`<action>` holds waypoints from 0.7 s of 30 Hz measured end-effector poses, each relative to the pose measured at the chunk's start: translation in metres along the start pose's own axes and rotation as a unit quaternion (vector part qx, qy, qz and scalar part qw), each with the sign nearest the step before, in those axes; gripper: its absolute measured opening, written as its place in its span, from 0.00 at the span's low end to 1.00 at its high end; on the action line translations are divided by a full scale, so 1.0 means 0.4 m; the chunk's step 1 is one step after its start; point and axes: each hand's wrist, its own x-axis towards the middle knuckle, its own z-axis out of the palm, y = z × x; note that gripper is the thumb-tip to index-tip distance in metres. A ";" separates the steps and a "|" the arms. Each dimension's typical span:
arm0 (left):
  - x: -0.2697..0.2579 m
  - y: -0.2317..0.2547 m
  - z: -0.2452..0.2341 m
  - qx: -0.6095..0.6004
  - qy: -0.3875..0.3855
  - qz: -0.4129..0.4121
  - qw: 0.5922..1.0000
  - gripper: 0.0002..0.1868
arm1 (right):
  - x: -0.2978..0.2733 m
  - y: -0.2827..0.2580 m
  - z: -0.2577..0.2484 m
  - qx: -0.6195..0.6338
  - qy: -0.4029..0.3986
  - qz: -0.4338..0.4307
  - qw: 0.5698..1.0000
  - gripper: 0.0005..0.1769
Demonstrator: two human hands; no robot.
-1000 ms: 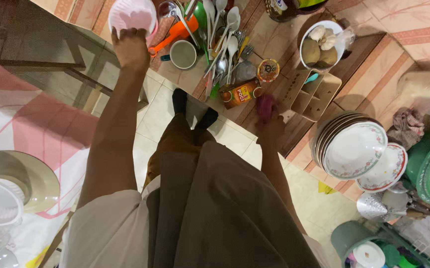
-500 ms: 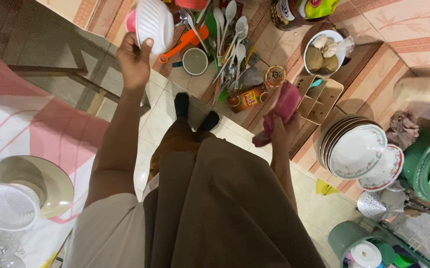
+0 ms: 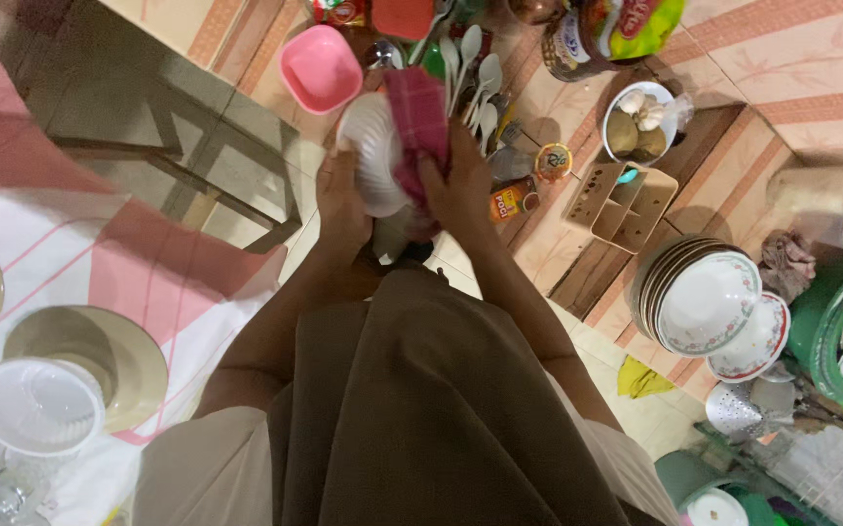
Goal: The person wipes white bowls with a pink cloth and places them onto plates and coasters arranged on a dining table.
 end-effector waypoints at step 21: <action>-0.109 0.127 -0.060 0.278 -0.082 0.041 0.956 0.13 | 0.050 0.058 -0.022 0.016 -0.046 0.014 0.999 0.15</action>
